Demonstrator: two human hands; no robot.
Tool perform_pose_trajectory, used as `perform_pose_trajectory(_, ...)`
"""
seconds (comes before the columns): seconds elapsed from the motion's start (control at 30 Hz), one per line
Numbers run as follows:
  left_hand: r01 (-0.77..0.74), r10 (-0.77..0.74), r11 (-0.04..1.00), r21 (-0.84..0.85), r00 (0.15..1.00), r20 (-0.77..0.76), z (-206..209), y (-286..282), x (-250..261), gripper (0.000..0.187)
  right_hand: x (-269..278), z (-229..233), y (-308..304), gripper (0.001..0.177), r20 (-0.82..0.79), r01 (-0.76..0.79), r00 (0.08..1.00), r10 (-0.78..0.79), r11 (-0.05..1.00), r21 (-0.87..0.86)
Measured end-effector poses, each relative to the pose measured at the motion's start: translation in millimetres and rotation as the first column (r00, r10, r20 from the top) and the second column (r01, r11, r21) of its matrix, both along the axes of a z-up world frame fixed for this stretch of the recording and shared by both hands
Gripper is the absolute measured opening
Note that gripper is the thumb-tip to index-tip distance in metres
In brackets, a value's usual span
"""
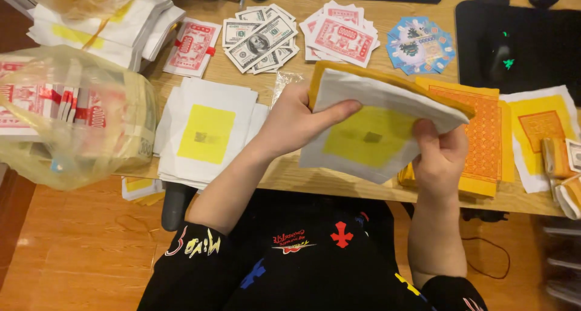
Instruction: Sorting and stacking various types of ritual paper and hell bank notes on a desk
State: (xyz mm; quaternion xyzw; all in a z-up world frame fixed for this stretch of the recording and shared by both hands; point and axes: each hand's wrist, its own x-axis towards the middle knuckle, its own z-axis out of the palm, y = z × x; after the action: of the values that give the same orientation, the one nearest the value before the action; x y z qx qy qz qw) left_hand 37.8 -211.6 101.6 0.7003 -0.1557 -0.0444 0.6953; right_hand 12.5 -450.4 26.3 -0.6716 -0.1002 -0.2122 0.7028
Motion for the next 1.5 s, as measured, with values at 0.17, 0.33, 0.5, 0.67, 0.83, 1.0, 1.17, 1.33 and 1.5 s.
perform_pose_trajectory(0.17,-0.036,-0.126,0.958,0.284,0.838,0.531,12,12,-4,0.017,-9,84,-35,0.033,-0.145,-0.273,0.962,0.231,0.810,-0.518)
perform_pose_trajectory(0.33,-0.262,-0.289,0.807,0.530,0.607,0.740,8,1,-8,0.018,6,128,-12,0.060,-0.439,-0.495,0.859,0.263,0.214,-0.842)
perform_pose_trajectory(0.5,-0.240,-0.274,0.776,0.583,0.704,0.655,4,1,-6,0.030,25,97,-8,0.021,-0.402,-0.453,0.846,0.351,0.074,-0.888)
perform_pose_trajectory(0.67,-0.130,-0.210,0.748,0.651,0.884,0.417,-14,25,-6,0.037,32,94,-59,0.018,-0.373,-0.508,0.818,0.438,0.248,-0.825)
perform_pose_trajectory(0.83,0.108,-0.059,0.970,0.216,0.973,-0.223,-52,30,0,0.026,34,71,-94,0.030,-0.211,-0.418,0.892,0.400,0.550,-0.723)
perform_pose_trajectory(1.0,0.135,-0.146,0.989,-0.059,0.961,-0.237,-78,12,14,0.045,48,28,-96,0.022,-0.387,-0.209,0.921,0.035,0.885,-0.416)
perform_pose_trajectory(1.17,0.128,-0.123,0.992,0.013,0.972,-0.201,-71,22,27,0.033,59,20,-106,0.043,-0.573,-0.392,0.808,0.142,0.854,-0.341)
perform_pose_trajectory(1.33,0.077,-0.043,0.960,0.269,0.991,-0.128,-63,36,33,0.047,62,27,-96,0.053,-0.581,-0.553,0.743,0.332,0.794,-0.252)
perform_pose_trajectory(1.5,0.183,-0.273,0.905,0.384,0.942,0.196,-41,46,29,0.024,71,17,-113,0.036,-0.447,-0.612,0.790,0.419,0.531,-0.585)
